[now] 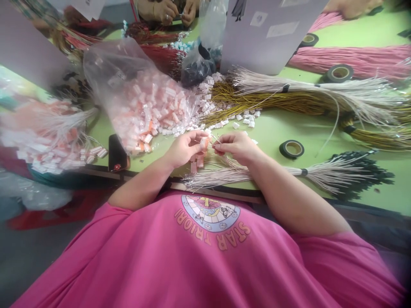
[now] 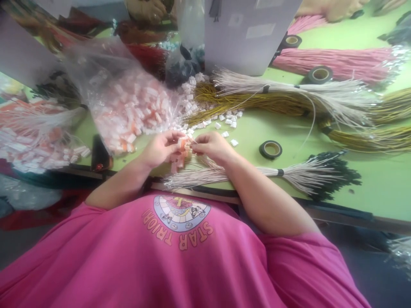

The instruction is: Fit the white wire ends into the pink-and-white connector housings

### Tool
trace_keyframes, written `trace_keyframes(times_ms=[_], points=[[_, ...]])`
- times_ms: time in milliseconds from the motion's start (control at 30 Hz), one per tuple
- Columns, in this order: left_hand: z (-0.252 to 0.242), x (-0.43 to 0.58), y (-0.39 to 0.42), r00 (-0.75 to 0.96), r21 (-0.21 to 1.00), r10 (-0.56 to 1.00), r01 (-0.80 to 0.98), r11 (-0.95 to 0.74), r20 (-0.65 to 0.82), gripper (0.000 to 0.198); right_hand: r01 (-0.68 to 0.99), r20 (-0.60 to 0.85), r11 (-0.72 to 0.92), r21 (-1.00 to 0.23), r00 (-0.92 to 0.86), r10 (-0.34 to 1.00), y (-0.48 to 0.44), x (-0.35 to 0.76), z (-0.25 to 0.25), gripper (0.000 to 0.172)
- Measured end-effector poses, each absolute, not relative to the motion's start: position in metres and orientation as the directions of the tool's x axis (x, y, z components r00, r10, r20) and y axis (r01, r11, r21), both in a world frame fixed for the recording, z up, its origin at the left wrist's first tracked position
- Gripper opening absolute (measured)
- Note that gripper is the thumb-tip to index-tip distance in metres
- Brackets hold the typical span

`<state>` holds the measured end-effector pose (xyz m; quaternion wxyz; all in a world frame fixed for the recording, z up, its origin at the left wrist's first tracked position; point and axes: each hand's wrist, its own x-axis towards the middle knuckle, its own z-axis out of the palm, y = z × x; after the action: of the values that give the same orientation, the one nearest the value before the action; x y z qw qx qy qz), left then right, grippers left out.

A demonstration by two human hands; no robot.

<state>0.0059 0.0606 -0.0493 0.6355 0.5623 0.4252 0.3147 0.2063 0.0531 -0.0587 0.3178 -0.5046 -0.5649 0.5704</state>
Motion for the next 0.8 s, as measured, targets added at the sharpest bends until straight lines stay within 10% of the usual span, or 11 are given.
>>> trace_keyframes(times_ms=[600,800], points=[[-0.050,0.014,0.056,0.431,0.932,0.902,0.335,-0.135,-0.025,0.024,0.486,-0.064,-0.003,-0.874,-0.107,0.992,0.040,0.190,-0.047,0.022],[-0.049,0.014,0.055,0.416,0.952,0.893,0.301,0.046,-0.174,0.029,0.407,-0.134,-0.067,-0.911,-0.138,0.981,0.041,0.190,-0.047,0.020]])
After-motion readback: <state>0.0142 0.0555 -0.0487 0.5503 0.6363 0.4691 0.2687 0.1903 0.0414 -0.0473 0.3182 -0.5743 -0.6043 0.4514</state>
